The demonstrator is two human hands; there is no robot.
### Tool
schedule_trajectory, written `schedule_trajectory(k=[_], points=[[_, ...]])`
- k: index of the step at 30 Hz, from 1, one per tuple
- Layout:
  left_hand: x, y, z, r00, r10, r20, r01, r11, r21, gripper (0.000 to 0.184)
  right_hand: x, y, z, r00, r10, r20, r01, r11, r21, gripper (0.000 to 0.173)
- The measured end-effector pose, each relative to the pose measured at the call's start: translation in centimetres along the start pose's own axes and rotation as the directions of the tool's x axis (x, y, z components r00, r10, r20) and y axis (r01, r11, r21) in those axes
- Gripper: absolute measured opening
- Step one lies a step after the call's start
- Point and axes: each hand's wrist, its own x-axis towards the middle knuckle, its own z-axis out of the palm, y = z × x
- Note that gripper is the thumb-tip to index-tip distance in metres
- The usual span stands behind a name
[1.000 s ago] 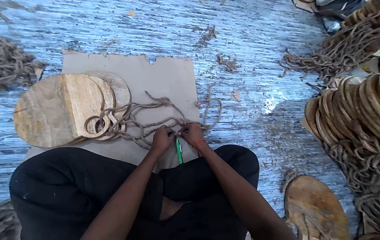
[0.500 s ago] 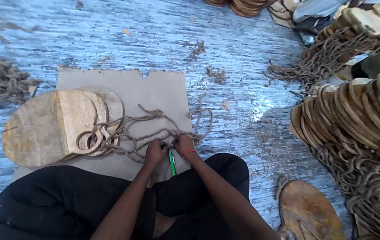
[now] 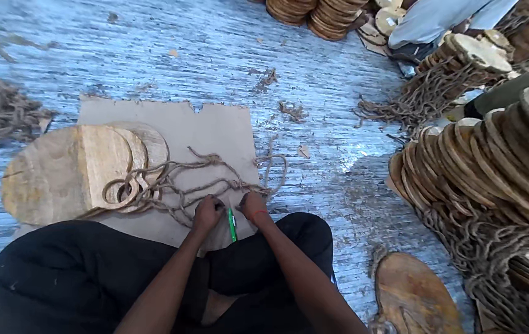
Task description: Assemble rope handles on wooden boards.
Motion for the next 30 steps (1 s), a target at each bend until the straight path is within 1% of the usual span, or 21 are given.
schedule_trajectory(k=[1, 3, 4, 6, 7, 9, 10, 11, 13, 15, 16, 18, 20, 22, 23, 24, 26, 28, 30], points=[[0.0, -0.1, -0.1, 1.0, 0.002, -0.01, -0.002, 1.0, -0.015, 0.02, -0.3, 0.4, -0.5, 0.998, 0.004, -0.058, -0.001, 0.999, 0.051, 0.026], [0.4, -0.1, -0.9, 0.999, 0.005, -0.035, -0.009, 0.995, -0.102, 0.023, -0.8, 0.7, -1.7, 0.981, -0.017, -0.192, 0.067, 0.965, 0.255, 0.026], [0.4, -0.1, -1.5, 0.999, -0.01, -0.033, 0.004, 0.985, -0.174, 0.026, -0.7, 0.7, -2.0, 0.976, -0.026, -0.216, 0.101, 0.933, 0.347, 0.028], [0.1, -0.1, -2.3, 0.998, -0.061, -0.024, 0.049, 0.94, -0.337, 0.03, -0.7, 0.6, -1.9, 0.978, -0.045, -0.205, 0.134, 0.885, 0.445, 0.034], [-0.1, 0.0, -2.6, 0.996, -0.087, -0.025, 0.069, 0.907, -0.415, 0.03, -0.7, 0.5, -1.6, 0.976, -0.061, -0.207, 0.151, 0.878, 0.453, 0.039], [-0.5, 0.4, -3.1, 0.991, -0.12, -0.052, 0.073, 0.842, -0.535, 0.031, 0.1, 0.2, -1.1, 0.96, -0.113, -0.256, 0.207, 0.903, 0.377, 0.05], [-0.6, 0.5, -3.4, 0.99, -0.121, -0.078, 0.055, 0.819, -0.572, 0.03, 0.8, 0.1, -0.9, 0.947, -0.14, -0.29, 0.234, 0.918, 0.319, 0.051], [-0.7, 0.6, -3.6, 0.988, -0.119, -0.098, 0.037, 0.799, -0.6, 0.03, 1.4, 0.0, -0.8, 0.936, -0.158, -0.316, 0.245, 0.934, 0.259, 0.048], [-0.9, 0.6, -3.8, 0.985, -0.112, -0.132, 0.002, 0.773, -0.634, 0.031, 2.5, 0.2, -0.7, 0.942, -0.137, -0.305, 0.198, 0.964, 0.177, 0.041], [-1.1, 0.4, -3.9, 0.982, -0.093, -0.167, -0.031, 0.787, -0.617, 0.037, 2.9, 0.4, -0.7, 0.947, -0.115, -0.3, 0.171, 0.971, 0.167, 0.034], [-1.2, 0.4, -4.0, 0.977, -0.078, -0.198, -0.056, 0.803, -0.594, 0.036, 2.6, 0.3, -0.8, 0.935, -0.141, -0.324, 0.207, 0.962, 0.178, 0.032], [-1.5, 0.8, -4.3, 0.963, -0.017, -0.27, -0.122, 0.863, -0.49, 0.03, 1.7, 0.5, -1.1, 0.876, -0.275, -0.396, 0.374, 0.906, 0.199, 0.025], [-1.4, 1.1, -4.5, 0.931, 0.127, -0.343, -0.246, 0.912, -0.329, 0.032, 0.7, 0.7, -1.4, 0.816, -0.412, -0.407, 0.518, 0.832, 0.197, 0.021], [-1.1, 1.2, -4.8, 0.898, 0.32, -0.303, -0.378, 0.913, -0.156, 0.04, 0.0, 0.9, -1.6, 0.795, -0.478, -0.374, 0.578, 0.784, 0.226, 0.022], [-1.0, 1.3, -4.9, 0.891, 0.379, -0.25, -0.411, 0.908, -0.088, 0.043, -0.2, 1.0, -1.7, 0.804, -0.478, -0.354, 0.571, 0.785, 0.239, 0.022], [-1.2, 1.5, -5.1, 0.903, 0.384, -0.19, -0.401, 0.914, -0.056, 0.044, -0.1, 1.0, -1.7, 0.817, -0.469, -0.335, 0.557, 0.793, 0.246, 0.022], [-1.7, 1.6, -5.2, 0.948, 0.294, -0.117, -0.307, 0.946, -0.106, 0.043, 0.8, 1.2, -1.6, 0.845, -0.454, -0.283, 0.524, 0.81, 0.265, 0.022], [-1.7, 1.0, -4.8, 0.969, 0.22, -0.112, -0.24, 0.946, -0.218, 0.042, 1.2, 1.5, -1.1, 0.862, -0.45, -0.234, 0.505, 0.803, 0.315, 0.023], [-1.7, 0.6, -4.2, 0.973, 0.202, -0.112, -0.227, 0.93, -0.29, 0.038, 1.0, 1.7, -0.4, 0.863, -0.463, -0.204, 0.505, 0.776, 0.377, 0.022]])
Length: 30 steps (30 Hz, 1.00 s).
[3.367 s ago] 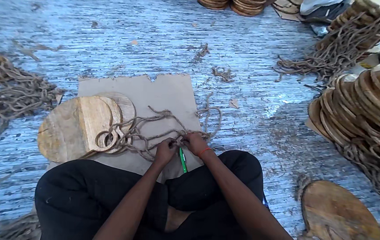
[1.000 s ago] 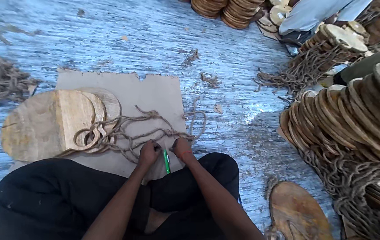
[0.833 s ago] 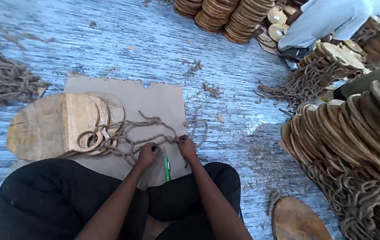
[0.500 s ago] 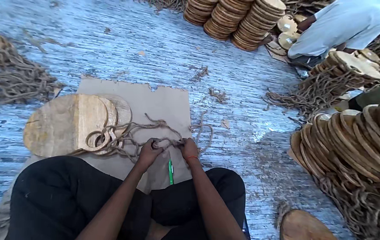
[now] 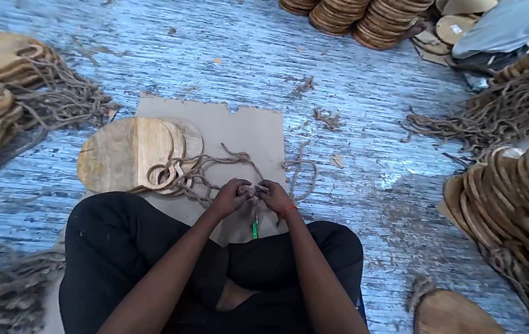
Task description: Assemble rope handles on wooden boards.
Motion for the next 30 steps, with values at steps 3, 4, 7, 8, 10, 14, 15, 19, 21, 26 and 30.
schedule_trajectory(k=[3, 4, 7, 8, 10, 14, 15, 19, 21, 26, 30], points=[[0.0, 0.1, 0.5, 0.998, -0.056, 0.004, 0.056, 0.996, -0.065, 0.028, -0.2, -0.1, 0.2, 0.998, 0.003, 0.055, -0.011, 0.989, 0.146, 0.024], [0.1, 0.2, 0.5, 0.995, -0.102, 0.012, 0.102, 0.99, -0.099, 0.026, 0.0, -0.1, 0.0, 0.996, 0.019, 0.086, -0.038, 0.974, 0.225, 0.025], [-0.1, 0.1, 0.3, 0.967, -0.245, 0.071, 0.255, 0.935, -0.247, 0.031, 0.4, -1.1, -0.9, 0.978, 0.13, 0.163, -0.184, 0.906, 0.382, 0.026], [-0.2, 0.0, 0.4, 0.961, -0.265, 0.08, 0.277, 0.913, -0.301, 0.033, 0.4, -1.2, -1.1, 0.975, 0.153, 0.161, -0.205, 0.9, 0.385, 0.026], [-0.3, -0.2, 0.6, 0.952, -0.285, 0.112, 0.306, 0.858, -0.413, 0.033, 0.6, -0.8, -0.9, 0.972, 0.191, 0.134, -0.226, 0.91, 0.347, 0.027], [-0.4, -0.1, 1.3, 0.942, -0.308, 0.134, 0.334, 0.819, -0.467, 0.027, 0.9, -0.5, -0.4, 0.962, 0.243, 0.121, -0.266, 0.933, 0.244, 0.03], [-0.3, -0.4, 1.4, 0.941, -0.311, 0.132, 0.336, 0.826, -0.452, 0.023, 1.0, -0.3, -0.4, 0.96, 0.242, 0.142, -0.27, 0.932, 0.242, 0.03], [0.0, -1.2, 2.0, 0.947, -0.312, 0.083, 0.317, 0.853, -0.416, 0.023, 0.9, -0.4, -0.2, 0.945, 0.257, 0.203, -0.31, 0.903, 0.298, 0.029], [0.1, -1.2, 2.1, 0.945, -0.318, 0.079, 0.321, 0.851, -0.417, 0.026, 0.9, -0.6, -0.1, 0.942, 0.268, 0.203, -0.32, 0.898, 0.301, 0.029], [0.4, -0.7, 2.4, 0.96, -0.274, 0.058, 0.265, 0.823, -0.502, 0.022, 1.1, -0.5, 0.1, 0.934, 0.28, 0.221, -0.344, 0.871, 0.35, 0.042], [0.2, 0.2, 1.8, 0.968, -0.25, -0.005, 0.213, 0.836, -0.505, 0.021, 0.3, -1.9, -0.7, 0.925, 0.28, 0.255, -0.375, 0.775, 0.509, 0.032]])
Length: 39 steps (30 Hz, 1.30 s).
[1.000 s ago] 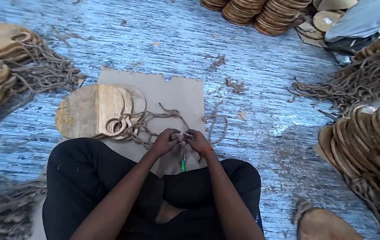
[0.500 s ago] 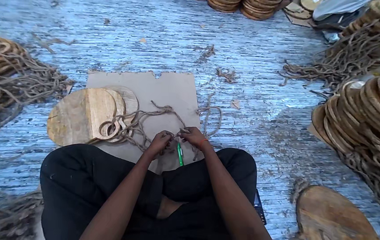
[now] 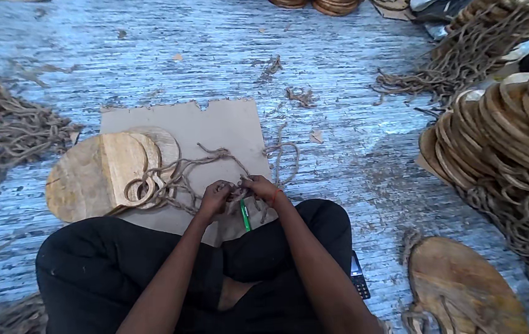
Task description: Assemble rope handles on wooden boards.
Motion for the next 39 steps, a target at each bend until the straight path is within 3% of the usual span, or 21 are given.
schedule_trajectory(k=[4, 6, 16, 21, 25, 28, 30, 34, 39], points=[[-0.1, 0.0, 0.0, 1.0, -0.003, -0.03, 0.003, 1.0, 0.014, 0.018, 0.1, -0.1, 0.3, 0.994, 0.109, 0.011, -0.11, 0.978, 0.18, 0.021], [0.0, -0.2, 0.0, 0.999, -0.015, -0.029, 0.015, 1.0, 0.022, 0.017, 0.1, -0.3, 0.5, 0.992, 0.127, -0.026, -0.12, 0.976, 0.182, 0.018], [1.2, -1.5, 0.3, 0.998, -0.044, -0.054, 0.047, 0.997, 0.058, 0.01, 1.5, 1.3, 0.0, 0.975, -0.017, -0.221, -0.039, 0.969, -0.243, 0.028], [2.1, -2.3, 0.4, 0.992, -0.088, -0.087, 0.113, 0.936, 0.334, 0.019, 2.2, 1.2, -0.2, 0.966, 0.028, -0.256, -0.156, 0.855, -0.494, 0.031], [2.2, -2.4, 1.0, 0.997, -0.047, -0.065, 0.07, 0.904, 0.421, 0.022, 1.2, 2.7, -0.3, 0.951, -0.091, -0.295, -0.076, 0.858, -0.508, 0.033], [1.4, -1.5, 0.8, 0.997, -0.045, -0.069, 0.073, 0.872, 0.484, 0.023, 1.6, 1.3, 0.2, 0.963, 0.0, -0.271, -0.143, 0.85, -0.508, 0.037], [1.2, -0.4, 0.8, 0.999, -0.029, -0.042, 0.046, 0.863, 0.503, 0.028, 0.4, 0.7, 0.9, 0.944, -0.067, -0.323, -0.106, 0.866, -0.488, 0.04], [2.5, -2.8, 1.2, 0.998, 0.029, -0.051, 0.003, 0.839, 0.544, 0.026, 1.2, 1.9, 0.2, 0.946, -0.103, -0.306, -0.099, 0.809, -0.579, 0.037], [2.1, -2.6, 0.6, 0.996, -0.051, 0.074, -0.003, 0.804, 0.595, 0.025, 1.4, 0.9, 0.2, 0.975, 0.061, -0.213, -0.194, 0.696, -0.692, 0.035]])
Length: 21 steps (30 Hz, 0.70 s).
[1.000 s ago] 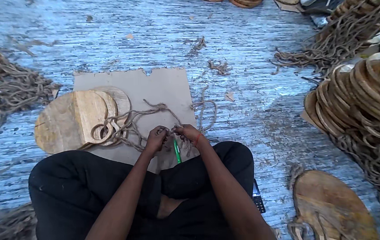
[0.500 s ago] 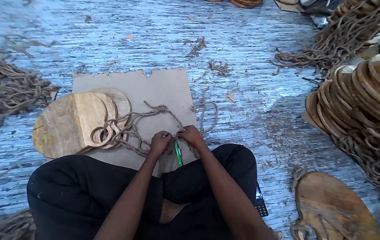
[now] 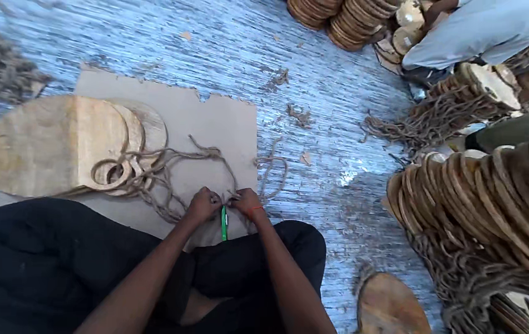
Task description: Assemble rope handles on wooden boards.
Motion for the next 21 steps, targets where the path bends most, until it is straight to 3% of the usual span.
schedule_trajectory(k=[2, 6, 11, 16, 21], points=[[0.2, 0.0, 0.2, 1.0, 0.014, -0.016, -0.014, 1.0, 0.011, 0.025, 0.0, -0.3, -0.1, 1.0, 0.023, -0.021, -0.024, 0.999, -0.028, 0.037], [0.7, 0.6, 0.0, 0.995, 0.031, -0.097, -0.029, 0.999, 0.017, 0.023, -0.2, 0.0, 1.2, 0.976, -0.044, -0.215, 0.059, 0.996, 0.064, 0.035], [0.1, -0.1, 0.3, 0.998, 0.058, -0.017, -0.058, 0.998, 0.019, 0.023, -0.5, 0.7, 0.5, 0.996, -0.001, -0.093, 0.005, 0.999, 0.04, 0.037], [-0.3, 0.6, 0.1, 0.998, 0.046, -0.044, -0.044, 0.998, 0.037, 0.023, 0.9, -0.1, 0.5, 0.994, 0.08, -0.07, -0.079, 0.997, 0.012, 0.037], [-0.3, 0.4, 0.3, 0.999, 0.042, -0.007, -0.041, 0.996, 0.081, 0.024, 0.0, 0.6, 1.0, 0.994, 0.046, -0.102, -0.046, 0.999, 0.006, 0.034]])
